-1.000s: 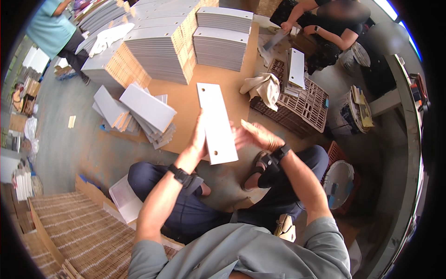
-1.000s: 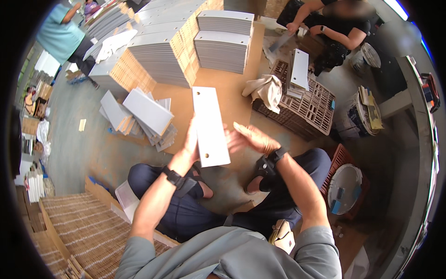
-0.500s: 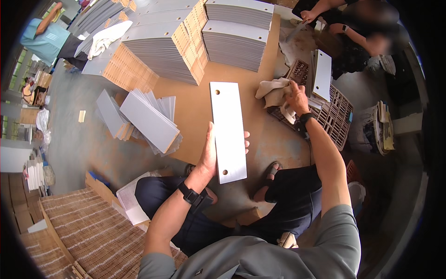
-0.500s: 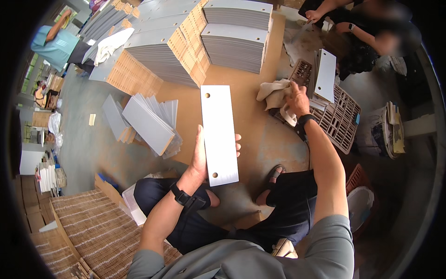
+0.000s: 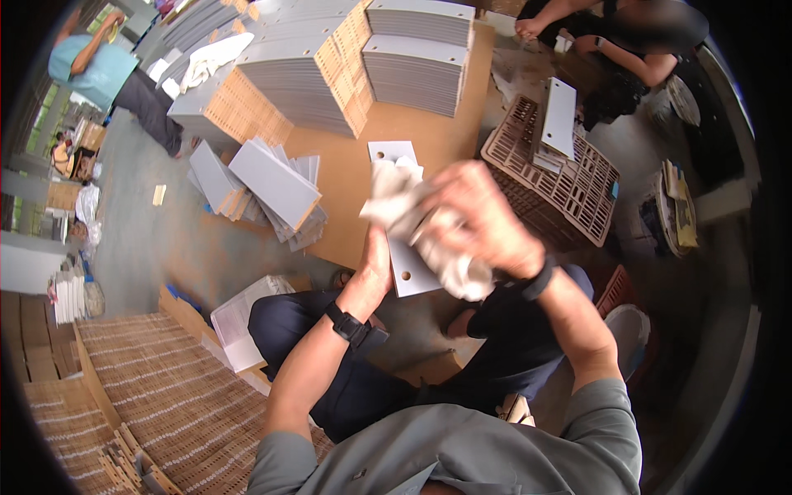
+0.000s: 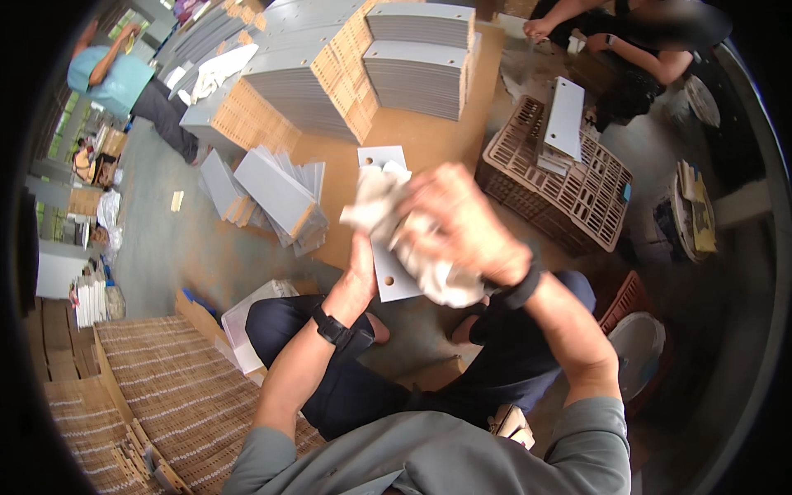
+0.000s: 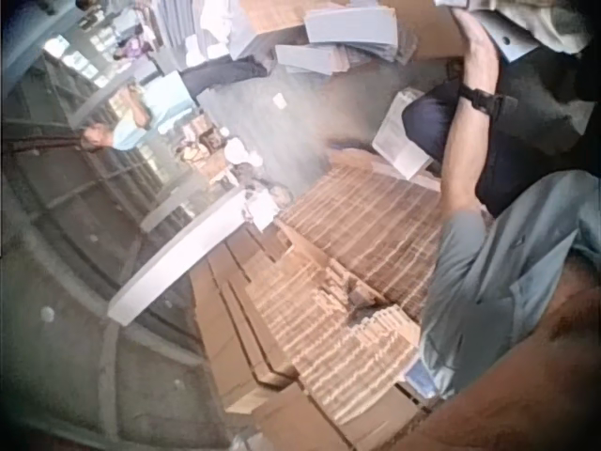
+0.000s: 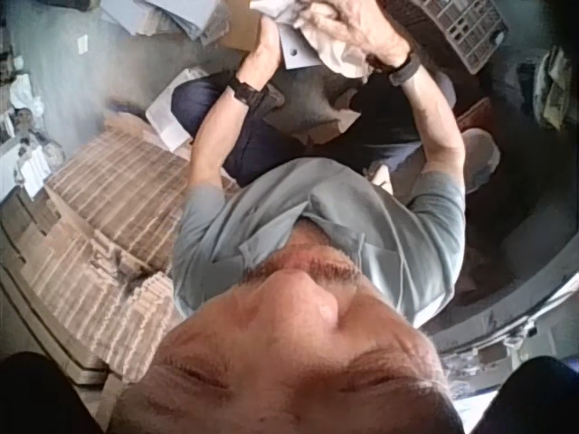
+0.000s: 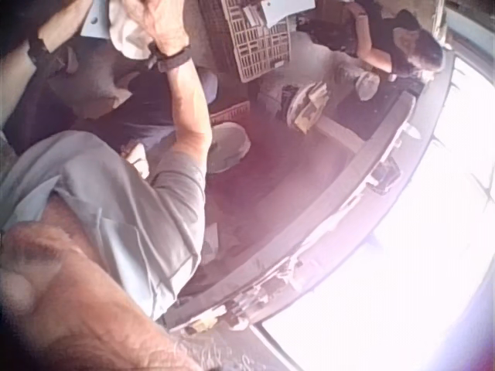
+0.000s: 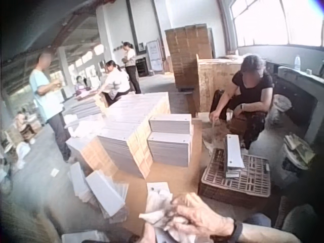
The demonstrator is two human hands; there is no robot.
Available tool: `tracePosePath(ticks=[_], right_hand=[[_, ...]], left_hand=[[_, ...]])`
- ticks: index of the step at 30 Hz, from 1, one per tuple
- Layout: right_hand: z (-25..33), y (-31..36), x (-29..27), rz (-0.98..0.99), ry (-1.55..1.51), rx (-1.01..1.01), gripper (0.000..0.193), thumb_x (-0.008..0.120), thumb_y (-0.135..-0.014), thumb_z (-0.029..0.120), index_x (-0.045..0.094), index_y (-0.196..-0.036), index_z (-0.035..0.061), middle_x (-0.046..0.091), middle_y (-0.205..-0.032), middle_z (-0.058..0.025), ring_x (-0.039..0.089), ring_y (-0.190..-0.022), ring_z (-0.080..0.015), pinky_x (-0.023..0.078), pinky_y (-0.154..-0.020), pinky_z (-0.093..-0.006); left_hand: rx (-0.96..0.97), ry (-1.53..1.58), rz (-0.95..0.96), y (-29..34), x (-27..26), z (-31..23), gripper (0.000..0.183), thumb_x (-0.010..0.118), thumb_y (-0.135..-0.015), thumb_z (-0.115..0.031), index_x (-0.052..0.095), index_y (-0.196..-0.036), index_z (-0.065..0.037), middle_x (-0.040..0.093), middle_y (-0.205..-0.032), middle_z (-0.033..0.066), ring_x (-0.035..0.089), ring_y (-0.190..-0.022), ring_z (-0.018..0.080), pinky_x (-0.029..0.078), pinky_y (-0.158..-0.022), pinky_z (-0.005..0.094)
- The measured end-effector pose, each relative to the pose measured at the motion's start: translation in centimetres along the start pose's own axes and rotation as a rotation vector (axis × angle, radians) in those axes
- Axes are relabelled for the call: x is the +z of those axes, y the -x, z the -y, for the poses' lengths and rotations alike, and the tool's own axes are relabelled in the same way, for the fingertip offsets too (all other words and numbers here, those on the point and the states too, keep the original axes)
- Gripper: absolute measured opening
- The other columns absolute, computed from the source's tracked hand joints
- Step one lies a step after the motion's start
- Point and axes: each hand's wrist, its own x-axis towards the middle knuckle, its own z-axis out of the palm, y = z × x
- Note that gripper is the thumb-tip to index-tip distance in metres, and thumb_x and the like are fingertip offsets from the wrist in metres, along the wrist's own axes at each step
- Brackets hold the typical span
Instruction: The recorder is inspecting white furniture panels, wiping them with a cloth, and cleaning the edges with a blue sanding sponge.
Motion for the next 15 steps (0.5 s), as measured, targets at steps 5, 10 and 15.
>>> tracePosePath(ticks=[5,10,15], right_hand=[[0.5,0.8,6.2,-0.054,0.07,-0.073,0.035,0.071,-0.089,0.031,0.054,-0.111,0.0098,0.051,-0.132,-0.015,0.046,-0.126,-0.0384,0.039,-0.104,-0.0532],[-8.0,-1.1,2.4,-0.216,0.2,0.462,0.029,0.067,-0.091,0.026,0.058,-0.112,0.0074,0.061,-0.109,-0.0162,0.061,-0.102,-0.0343,0.05,-0.089,-0.0428],[-12.0,1.0,-3.7,-0.624,0.129,0.597,0.028,0.069,-0.092,0.027,0.063,-0.107,0.0039,0.068,-0.096,-0.0157,0.067,-0.086,-0.0291,0.055,-0.076,-0.0386]], left_hand=[[0.036,0.055,0.119,2.7,0.8,0.8,0.077,0.033,-0.098,-0.066,0.032,-0.149,-0.007,0.047,-0.142,0.0179,0.054,-0.127,0.0327,0.051,-0.102,0.0461],[-0.378,0.13,0.556,3.4,-0.6,2.8,0.086,0.034,-0.095,-0.073,0.042,-0.141,-0.001,0.059,-0.123,0.0224,0.065,-0.103,0.0324,0.058,-0.084,0.0446],[-0.301,0.053,0.534,5.1,1.6,1.9,0.092,0.032,-0.093,-0.077,0.044,-0.138,0.002,0.06,-0.119,0.0241,0.066,-0.096,0.0312,0.058,-0.082,0.0442]])
